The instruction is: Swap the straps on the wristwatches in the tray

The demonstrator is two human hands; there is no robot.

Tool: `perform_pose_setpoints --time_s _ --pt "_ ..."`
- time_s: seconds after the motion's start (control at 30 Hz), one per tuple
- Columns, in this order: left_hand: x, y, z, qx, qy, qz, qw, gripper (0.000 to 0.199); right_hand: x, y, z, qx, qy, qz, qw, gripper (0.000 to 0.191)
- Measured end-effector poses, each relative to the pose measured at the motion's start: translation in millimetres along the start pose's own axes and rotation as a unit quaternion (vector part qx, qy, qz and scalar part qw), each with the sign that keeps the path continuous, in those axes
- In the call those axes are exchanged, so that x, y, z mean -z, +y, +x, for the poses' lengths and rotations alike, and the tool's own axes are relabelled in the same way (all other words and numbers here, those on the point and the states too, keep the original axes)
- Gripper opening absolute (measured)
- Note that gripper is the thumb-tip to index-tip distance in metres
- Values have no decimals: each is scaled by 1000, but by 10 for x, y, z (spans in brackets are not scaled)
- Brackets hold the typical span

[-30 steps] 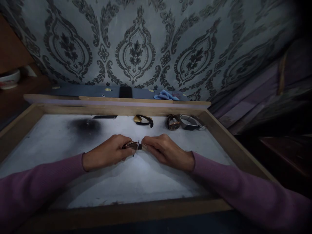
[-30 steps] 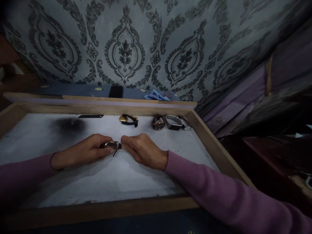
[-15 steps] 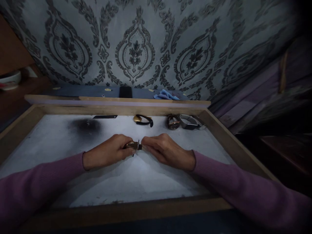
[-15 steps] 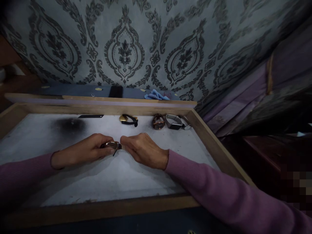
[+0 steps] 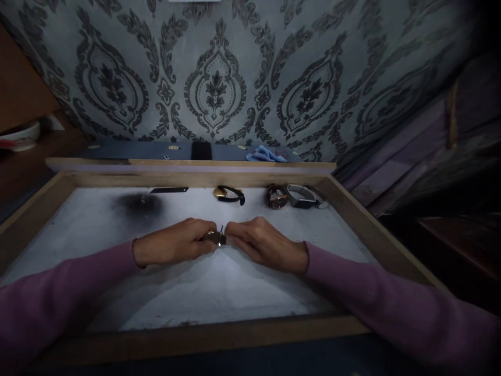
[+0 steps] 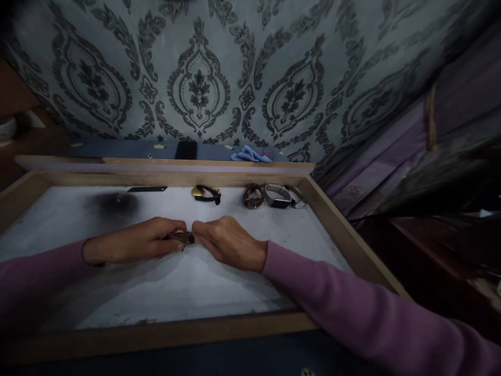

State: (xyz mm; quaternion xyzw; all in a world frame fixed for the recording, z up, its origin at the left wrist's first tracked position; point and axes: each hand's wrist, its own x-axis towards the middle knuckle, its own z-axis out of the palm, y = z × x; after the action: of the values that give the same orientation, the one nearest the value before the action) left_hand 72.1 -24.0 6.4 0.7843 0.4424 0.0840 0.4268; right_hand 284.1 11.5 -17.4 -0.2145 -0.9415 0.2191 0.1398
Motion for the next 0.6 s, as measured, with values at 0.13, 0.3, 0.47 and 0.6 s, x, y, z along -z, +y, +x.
perform_pose_setpoints --time_s 0.13,0.3,0.47,0.6 --pt "9 11 0 -15 -1 -7 1000 13 -13 9 3 -11 -13 1 1000 22" --pt "35 22 11 13 -33 -62 997 17 -6 -2 11 -17 -5 15 1000 19" --pt "62 20 38 42 -62 -86 993 20 -8 -7 17 -26 -2 38 999 17" --pt "95 24 72 47 -87 -84 992 17 -11 -10 19 -33 2 56 998 17"
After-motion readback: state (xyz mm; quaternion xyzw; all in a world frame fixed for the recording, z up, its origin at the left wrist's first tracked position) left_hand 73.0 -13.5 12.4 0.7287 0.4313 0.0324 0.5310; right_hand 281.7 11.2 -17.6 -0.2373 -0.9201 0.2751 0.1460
